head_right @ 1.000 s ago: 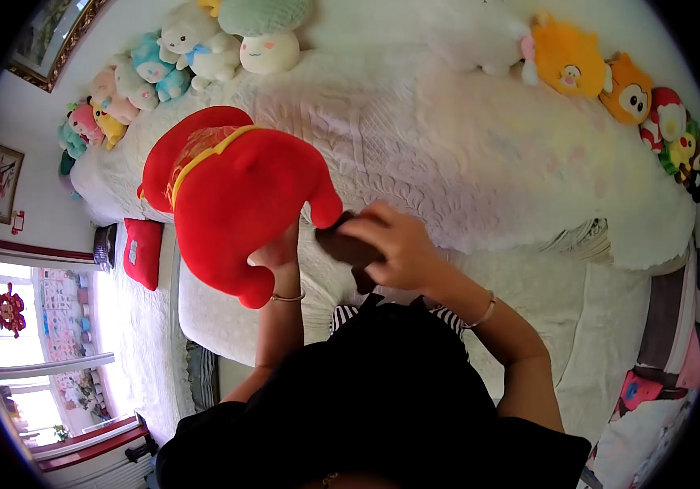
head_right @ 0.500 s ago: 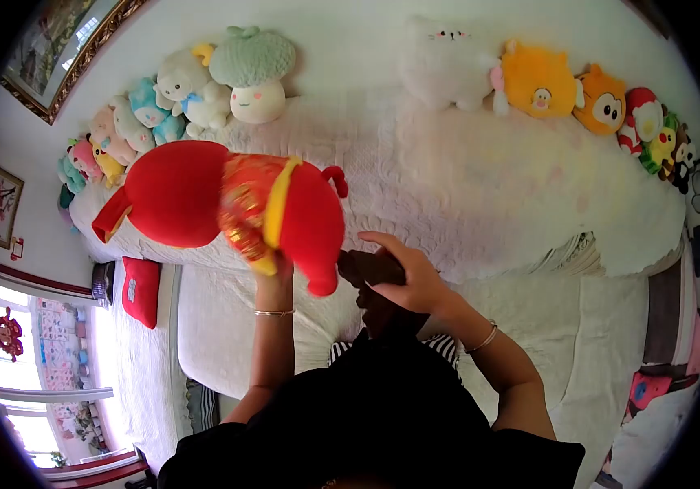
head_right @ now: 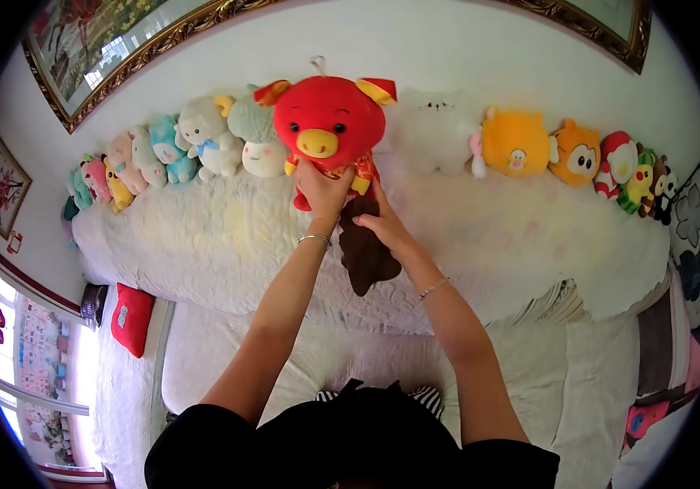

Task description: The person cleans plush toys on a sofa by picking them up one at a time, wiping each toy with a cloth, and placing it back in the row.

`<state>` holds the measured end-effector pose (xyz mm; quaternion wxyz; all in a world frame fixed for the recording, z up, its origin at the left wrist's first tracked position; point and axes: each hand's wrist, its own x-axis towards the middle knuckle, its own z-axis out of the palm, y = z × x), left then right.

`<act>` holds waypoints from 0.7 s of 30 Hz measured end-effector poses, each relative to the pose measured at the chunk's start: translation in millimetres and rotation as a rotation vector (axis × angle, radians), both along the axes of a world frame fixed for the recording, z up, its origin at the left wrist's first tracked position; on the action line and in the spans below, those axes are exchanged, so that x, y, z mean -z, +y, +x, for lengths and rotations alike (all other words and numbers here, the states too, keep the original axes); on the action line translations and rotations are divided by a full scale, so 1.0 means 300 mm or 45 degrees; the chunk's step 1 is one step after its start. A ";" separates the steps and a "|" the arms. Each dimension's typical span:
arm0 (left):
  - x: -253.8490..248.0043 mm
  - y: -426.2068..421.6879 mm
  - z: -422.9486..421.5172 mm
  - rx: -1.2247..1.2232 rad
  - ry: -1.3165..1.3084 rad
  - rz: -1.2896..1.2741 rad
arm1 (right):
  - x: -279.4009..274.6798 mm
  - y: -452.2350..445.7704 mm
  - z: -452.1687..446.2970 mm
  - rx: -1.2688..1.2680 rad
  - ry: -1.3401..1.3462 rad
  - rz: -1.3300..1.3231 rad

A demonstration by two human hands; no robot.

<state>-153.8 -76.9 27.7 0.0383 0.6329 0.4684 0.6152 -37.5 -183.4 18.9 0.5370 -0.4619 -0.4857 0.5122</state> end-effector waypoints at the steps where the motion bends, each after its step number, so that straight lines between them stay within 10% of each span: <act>1: 0.016 0.020 0.018 0.003 -0.011 0.013 | 0.017 0.029 0.000 0.003 -0.011 0.013; 21: 0.150 0.235 0.102 -0.150 0.166 -0.317 | 0.100 0.262 0.029 0.095 -0.266 -0.125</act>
